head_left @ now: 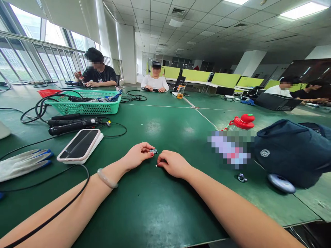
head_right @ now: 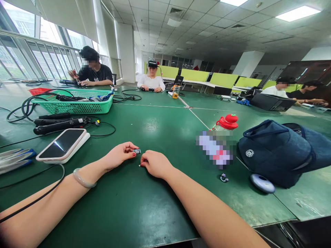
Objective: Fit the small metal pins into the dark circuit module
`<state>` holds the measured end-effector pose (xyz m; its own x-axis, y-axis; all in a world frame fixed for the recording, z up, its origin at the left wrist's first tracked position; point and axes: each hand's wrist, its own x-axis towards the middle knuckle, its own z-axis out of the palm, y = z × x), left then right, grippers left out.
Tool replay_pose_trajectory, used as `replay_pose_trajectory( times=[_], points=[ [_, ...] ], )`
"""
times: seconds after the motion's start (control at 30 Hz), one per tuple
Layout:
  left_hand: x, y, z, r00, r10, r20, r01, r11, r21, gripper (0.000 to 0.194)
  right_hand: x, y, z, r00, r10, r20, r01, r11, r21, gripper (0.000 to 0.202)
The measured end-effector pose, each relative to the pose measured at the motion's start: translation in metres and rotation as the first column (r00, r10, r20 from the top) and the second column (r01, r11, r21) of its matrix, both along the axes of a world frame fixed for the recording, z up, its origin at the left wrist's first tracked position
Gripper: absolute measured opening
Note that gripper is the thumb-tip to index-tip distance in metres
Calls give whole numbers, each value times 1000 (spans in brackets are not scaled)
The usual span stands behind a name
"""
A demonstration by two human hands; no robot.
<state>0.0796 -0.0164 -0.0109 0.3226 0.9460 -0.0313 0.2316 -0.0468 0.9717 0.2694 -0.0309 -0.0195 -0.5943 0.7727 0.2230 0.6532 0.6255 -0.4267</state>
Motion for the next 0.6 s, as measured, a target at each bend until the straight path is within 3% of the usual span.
replay_pose_trajectory(
  times=[0.17,0.3,0.4,0.6],
  points=[
    [1,-1,1,1000,-16,-25,16,1000,8,23,4,3,4,991,-133,-21,133,991,-18,9],
    [1,-2,2,1000,-6,-26,6,1000,-2,24,4,3,10,955,-221,-195,229,973,20,9],
    [2,-3,2,999,-20,-28,20,1000,-8,22,0,1,11,932,-213,-294,239,970,54,9],
    [2,-4,3,997,-70,-43,70,997,12,20,-9,-1,8,937,-163,-309,193,979,70,7]
  ],
)
